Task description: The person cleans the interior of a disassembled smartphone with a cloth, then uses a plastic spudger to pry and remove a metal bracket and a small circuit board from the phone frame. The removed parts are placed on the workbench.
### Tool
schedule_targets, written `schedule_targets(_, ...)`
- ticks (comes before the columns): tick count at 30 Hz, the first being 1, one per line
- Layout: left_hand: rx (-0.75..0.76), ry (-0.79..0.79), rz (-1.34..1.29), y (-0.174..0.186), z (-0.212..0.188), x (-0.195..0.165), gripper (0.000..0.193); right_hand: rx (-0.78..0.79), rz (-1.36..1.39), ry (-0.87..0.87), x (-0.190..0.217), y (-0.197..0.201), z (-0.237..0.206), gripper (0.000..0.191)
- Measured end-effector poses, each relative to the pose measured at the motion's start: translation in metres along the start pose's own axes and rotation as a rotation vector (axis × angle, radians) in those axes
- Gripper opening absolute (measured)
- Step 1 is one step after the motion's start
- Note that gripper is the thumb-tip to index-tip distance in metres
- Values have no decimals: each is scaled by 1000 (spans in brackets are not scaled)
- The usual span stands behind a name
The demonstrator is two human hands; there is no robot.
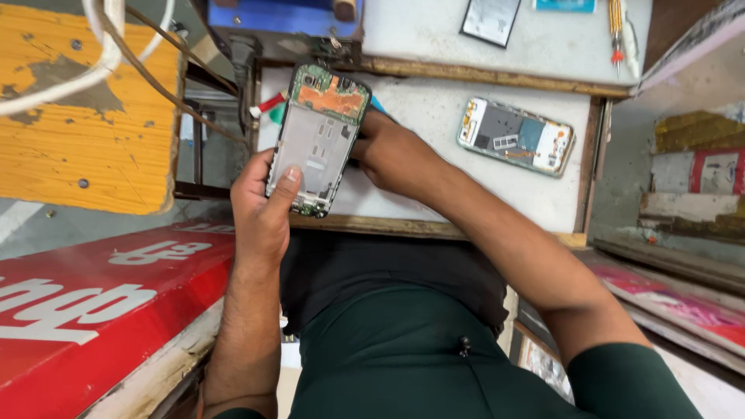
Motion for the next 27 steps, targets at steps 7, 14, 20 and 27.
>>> schedule_targets(7,128,83,-31,-28,-9,14,35,-159,169,-104,-26,26,-33,34)
schedule_targets(14,611,17,525,-93,-11,43,39,-522,840,-915,-117,74,-134,38)
schedule_targets(20,630,-87,907,-118,10,51,39,-378,486,-810,-95,77,-169,33)
schedule_targets(27,233,-426,1207,-94,22,-1,55,-338,213,-835,-72,88,-164,34)
Point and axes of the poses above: each hand's wrist, its own z-axis towards the middle knuckle, its own y-axis out of the back of the hand, x = y × z, the point moved 10 cm from there along z, towards the middle knuckle, and after that the axes turned 12 degrees about -x, right-handed, at the moved point
